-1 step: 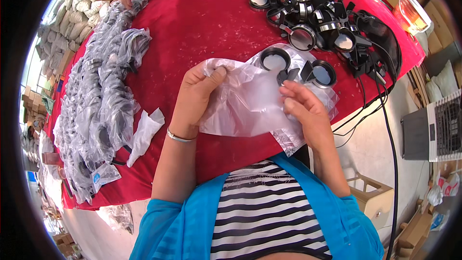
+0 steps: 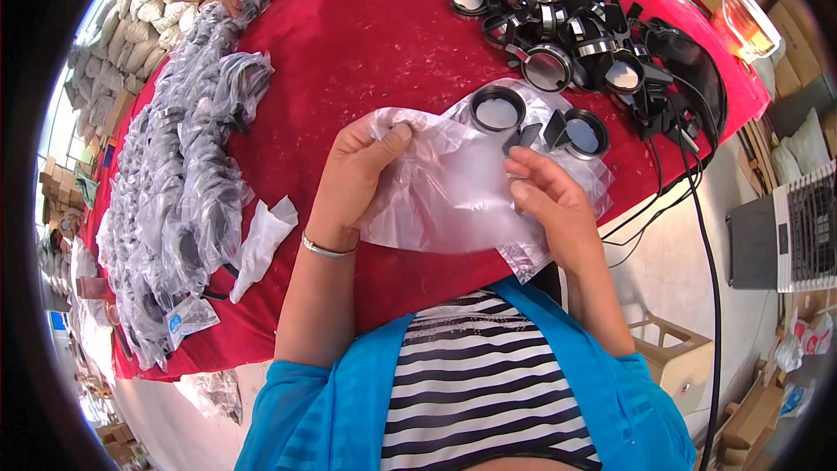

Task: Placing individual safety goggles into protective plastic bags at a manufacturing work station.

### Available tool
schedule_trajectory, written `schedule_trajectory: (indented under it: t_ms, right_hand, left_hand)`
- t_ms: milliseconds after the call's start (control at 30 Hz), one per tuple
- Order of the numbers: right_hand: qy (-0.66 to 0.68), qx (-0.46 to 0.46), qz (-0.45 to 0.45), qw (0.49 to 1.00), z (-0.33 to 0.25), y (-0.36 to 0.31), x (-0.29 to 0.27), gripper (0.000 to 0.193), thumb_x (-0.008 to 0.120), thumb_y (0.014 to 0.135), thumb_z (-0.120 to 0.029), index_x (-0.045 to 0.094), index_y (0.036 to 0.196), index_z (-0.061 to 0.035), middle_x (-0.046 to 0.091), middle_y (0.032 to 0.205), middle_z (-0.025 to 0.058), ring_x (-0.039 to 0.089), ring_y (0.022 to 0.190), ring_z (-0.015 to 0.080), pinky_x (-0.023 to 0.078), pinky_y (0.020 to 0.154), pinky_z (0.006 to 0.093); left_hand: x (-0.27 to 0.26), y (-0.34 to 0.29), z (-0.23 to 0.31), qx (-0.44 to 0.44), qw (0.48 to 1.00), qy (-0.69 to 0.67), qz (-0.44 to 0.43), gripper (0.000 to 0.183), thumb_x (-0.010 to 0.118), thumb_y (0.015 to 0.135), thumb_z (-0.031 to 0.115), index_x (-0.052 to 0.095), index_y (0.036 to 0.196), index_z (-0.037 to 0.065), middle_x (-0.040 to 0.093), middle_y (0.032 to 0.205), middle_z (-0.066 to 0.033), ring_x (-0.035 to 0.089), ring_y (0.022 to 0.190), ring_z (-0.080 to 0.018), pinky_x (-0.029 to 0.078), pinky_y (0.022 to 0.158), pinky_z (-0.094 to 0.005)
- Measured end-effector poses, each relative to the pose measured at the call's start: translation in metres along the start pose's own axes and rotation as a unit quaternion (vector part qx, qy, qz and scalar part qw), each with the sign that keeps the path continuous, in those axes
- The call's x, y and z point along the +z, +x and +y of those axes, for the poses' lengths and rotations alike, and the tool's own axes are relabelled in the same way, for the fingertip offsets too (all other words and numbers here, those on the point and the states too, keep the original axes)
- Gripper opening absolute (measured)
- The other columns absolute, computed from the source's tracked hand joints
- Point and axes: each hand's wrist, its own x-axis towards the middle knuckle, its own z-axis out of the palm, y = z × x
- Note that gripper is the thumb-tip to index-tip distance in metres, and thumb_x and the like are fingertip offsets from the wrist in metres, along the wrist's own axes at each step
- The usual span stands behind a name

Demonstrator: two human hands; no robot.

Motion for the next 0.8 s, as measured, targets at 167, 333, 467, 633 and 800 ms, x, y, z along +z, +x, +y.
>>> schedule_trajectory:
  t_ms: [167, 333, 467, 633, 800]
  right_hand:
    - [0.045, 0.086, -0.051, 0.994, -0.008, -0.003, -0.002, 0.022, 0.062, 0.084, -0.012, 0.059, 0.103, -0.0026, 0.059, 0.079, 0.0014, 0.051, 0.061, 0.0063, 0.038, 0.054, 0.0191]
    - [0.023, 0.028, -0.011, 0.999, -0.006, -0.006, -0.001, 0.01, 0.063, 0.083, -0.013, 0.062, 0.089, -0.0048, 0.058, 0.071, -0.0011, 0.047, 0.052, 0.0051, 0.035, 0.047, 0.0182]
    - [0.044, -0.008, 0.039, 0.998, -0.003, -0.004, -0.001, 0.01, 0.065, 0.083, -0.015, 0.061, 0.083, -0.0052, 0.058, 0.074, -0.0021, 0.05, 0.062, 0.0051, 0.04, 0.057, 0.02]
    - [0.094, -0.007, 0.01, 0.996, -0.001, -0.005, 0.017, 0.018, 0.066, 0.084, -0.018, 0.058, 0.071, -0.0073, 0.053, 0.068, -0.0067, 0.044, 0.062, 0.0013, 0.034, 0.055, 0.018]
    - [0.072, 0.043, -0.022, 0.996, 0.002, -0.005, 0.022, 0.021, 0.062, 0.086, -0.02, 0.061, 0.073, -0.0048, 0.053, 0.069, -0.0054, 0.044, 0.063, 0.0013, 0.035, 0.054, 0.0189]
  left_hand:
    - [0.001, -0.002, 0.003, -0.044, 0.999, -0.006, -0.008, 0.012, 0.056, 0.089, 0.012, 0.065, 0.091, 0.004, 0.066, 0.085, -0.0035, 0.061, 0.074, -0.0095, 0.048, 0.066, -0.0222]
    - [0.002, 0.004, -0.011, 0.082, 0.955, 0.241, 0.153, 0.016, 0.064, 0.083, 0.011, 0.062, 0.095, 0.001, 0.064, 0.08, -0.0035, 0.057, 0.07, -0.0082, 0.046, 0.063, -0.0219]
    - [0.013, 0.007, -0.01, 0.242, 0.818, 0.457, 0.252, 0.023, 0.071, 0.076, 0.012, 0.057, 0.088, 0.0, 0.059, 0.07, -0.0035, 0.053, 0.062, -0.0087, 0.044, 0.057, -0.0235]
    - [0.038, -0.011, -0.022, 0.086, 0.94, 0.327, -0.044, 0.022, 0.071, 0.075, 0.01, 0.051, 0.073, 0.004, 0.047, 0.066, 0.0039, 0.042, 0.061, -0.0011, 0.035, 0.051, -0.0185]
    - [0.047, -0.014, -0.032, 0.071, 0.922, 0.344, -0.163, 0.026, 0.073, 0.076, 0.014, 0.049, 0.071, 0.002, 0.048, 0.062, 0.0016, 0.045, 0.057, -0.0035, 0.036, 0.049, -0.0218]
